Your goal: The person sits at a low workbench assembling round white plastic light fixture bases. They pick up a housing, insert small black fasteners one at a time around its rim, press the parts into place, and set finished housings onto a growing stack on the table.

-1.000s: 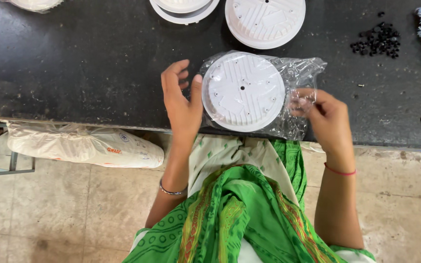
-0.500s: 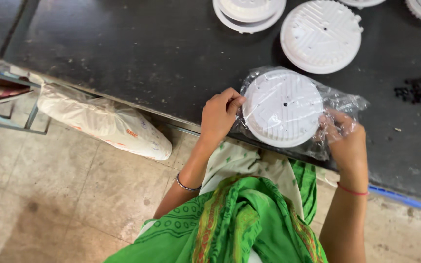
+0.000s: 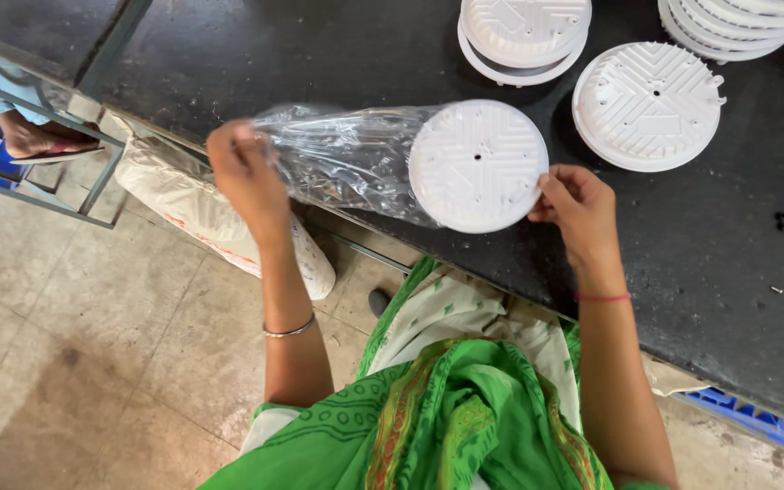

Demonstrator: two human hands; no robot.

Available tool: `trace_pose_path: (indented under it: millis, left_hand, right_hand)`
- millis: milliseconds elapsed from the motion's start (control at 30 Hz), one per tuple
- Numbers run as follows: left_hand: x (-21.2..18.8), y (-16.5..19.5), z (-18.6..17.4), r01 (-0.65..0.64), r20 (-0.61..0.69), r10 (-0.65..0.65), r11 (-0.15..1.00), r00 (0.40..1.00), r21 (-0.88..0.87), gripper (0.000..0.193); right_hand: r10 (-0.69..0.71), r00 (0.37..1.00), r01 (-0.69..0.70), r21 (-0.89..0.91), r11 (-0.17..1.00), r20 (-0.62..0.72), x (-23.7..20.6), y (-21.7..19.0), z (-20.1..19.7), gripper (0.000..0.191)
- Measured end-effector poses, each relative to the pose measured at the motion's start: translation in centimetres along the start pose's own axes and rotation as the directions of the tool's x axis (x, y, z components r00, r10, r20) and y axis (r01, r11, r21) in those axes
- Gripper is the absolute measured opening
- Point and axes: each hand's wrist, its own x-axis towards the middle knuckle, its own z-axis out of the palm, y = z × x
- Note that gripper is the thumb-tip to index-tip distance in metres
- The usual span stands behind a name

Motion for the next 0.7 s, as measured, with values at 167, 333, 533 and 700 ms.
trace_pose_path:
  millis: [167,333,533,700]
  left_hand:
    - [0.7,1.0,-1.9,0.318,0.095,-0.393,0.553,0.914,-0.770,0.033]
    - [-0.2,2.6,-1.5,0.267,-0.134,-0.469,0.689,0.873,-0.674,0.032]
    - [-7.1,6.7,5.3,0.260,0.175,-0.192,0.722,0.966,-0.641,0.021]
    - [-13.8,11.1,10.6,0.384,0.513,-0.023,0.691,0.858,-0.612,0.032]
  right_hand:
    - [-0.027,1.000,0.027,0.041,0.999,-0.008,2.6,0.8,2.8,0.027]
    - [-0.147,0.989,0.137,-0.253,0.958,-0.023,1.3,-2.7,5.0,0.036]
    - [-0.600,0.707,0.702,-0.468,0.536,0.374,-6.4,-8.4,7.7,0.091]
    - [-0.212,0.891,0.453,-0.803,0.387,0.400,-9.5,-7.4,8.0,0.054]
